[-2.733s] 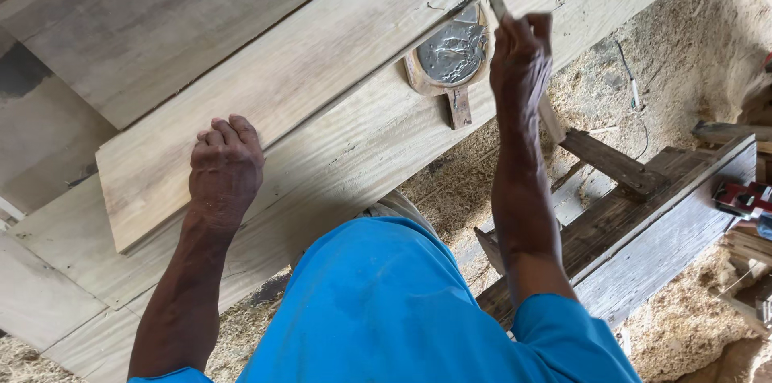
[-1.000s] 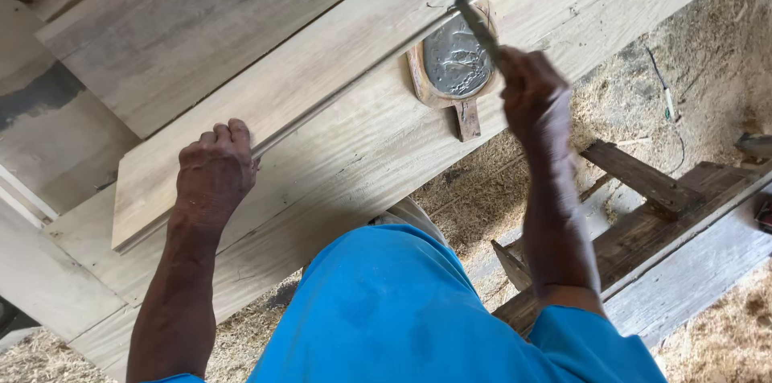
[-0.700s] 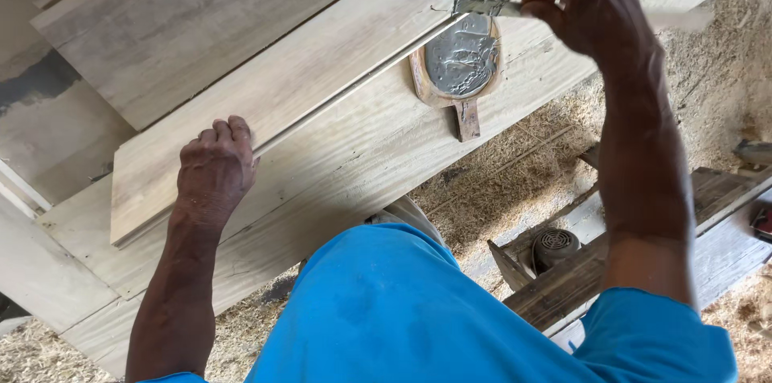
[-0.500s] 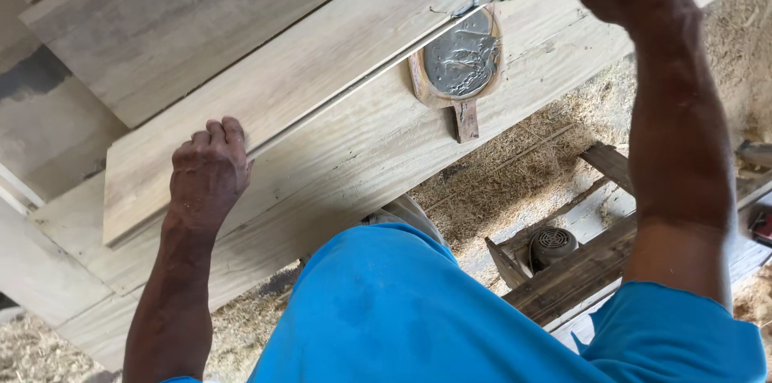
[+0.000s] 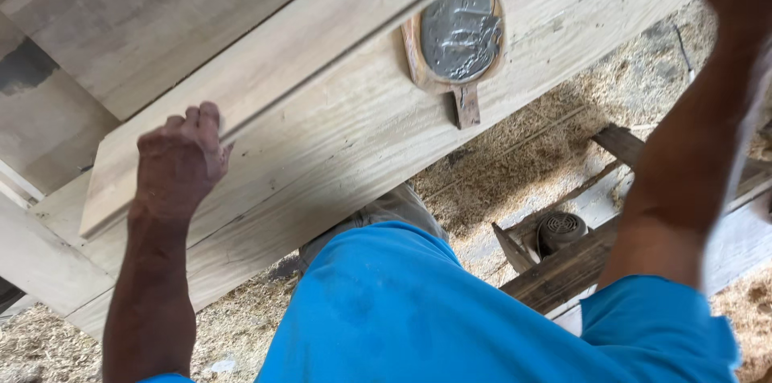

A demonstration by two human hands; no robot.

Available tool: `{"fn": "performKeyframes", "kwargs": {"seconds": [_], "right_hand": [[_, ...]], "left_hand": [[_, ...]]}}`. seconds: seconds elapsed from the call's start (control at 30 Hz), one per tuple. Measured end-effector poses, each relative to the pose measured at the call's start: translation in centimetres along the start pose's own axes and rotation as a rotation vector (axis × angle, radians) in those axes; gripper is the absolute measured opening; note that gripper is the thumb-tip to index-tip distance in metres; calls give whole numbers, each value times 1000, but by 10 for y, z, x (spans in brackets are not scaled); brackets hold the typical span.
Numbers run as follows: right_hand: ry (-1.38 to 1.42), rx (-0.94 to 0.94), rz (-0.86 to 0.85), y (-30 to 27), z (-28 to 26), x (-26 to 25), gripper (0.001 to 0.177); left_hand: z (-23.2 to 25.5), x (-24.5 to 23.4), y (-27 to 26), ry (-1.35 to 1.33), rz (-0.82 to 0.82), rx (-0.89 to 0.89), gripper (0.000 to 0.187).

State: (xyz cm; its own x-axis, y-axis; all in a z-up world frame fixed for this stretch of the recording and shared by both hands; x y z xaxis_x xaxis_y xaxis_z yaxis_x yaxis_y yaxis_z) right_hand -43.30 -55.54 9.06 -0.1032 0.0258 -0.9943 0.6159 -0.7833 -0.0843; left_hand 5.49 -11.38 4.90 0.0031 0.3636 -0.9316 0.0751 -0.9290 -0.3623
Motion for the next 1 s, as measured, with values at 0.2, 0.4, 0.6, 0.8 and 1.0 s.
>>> {"fn": "performKeyframes", "kwargs": {"seconds": [0.2,0.4,0.6,0.8,1.0], "right_hand": [[519,208,113,-142,-108,71,18],[323,623,188,-195,-174,147,21],[362,597,227,-183,-225,177,20],[436,564,161,-156,-242,156,17],[1003,560,361,-180,-241,89,31]], "left_hand": [[-46,-11,22,-134,-219,-92,52],[-95,-10,-11,-146,-130,-131,52],[-144,-2,-83,-60,60,-143,57],[-160,6,-108,-160,82,-323,62],[-171,35,-111,-234,193,-290,55]]}}
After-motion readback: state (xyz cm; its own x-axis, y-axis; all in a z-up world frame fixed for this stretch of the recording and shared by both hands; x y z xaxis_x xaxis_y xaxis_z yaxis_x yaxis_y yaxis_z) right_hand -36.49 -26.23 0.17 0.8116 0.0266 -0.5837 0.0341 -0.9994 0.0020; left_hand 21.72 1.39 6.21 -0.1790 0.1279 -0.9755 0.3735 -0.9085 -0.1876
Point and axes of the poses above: each hand's wrist, its own y-axis towards the middle knuckle, its own x-axis out of the palm, z = x × y, the point moved 9 cm from there along y, towards the middle knuckle, and after that the axes turned 1 degree about -y, right-handed, at the moved point
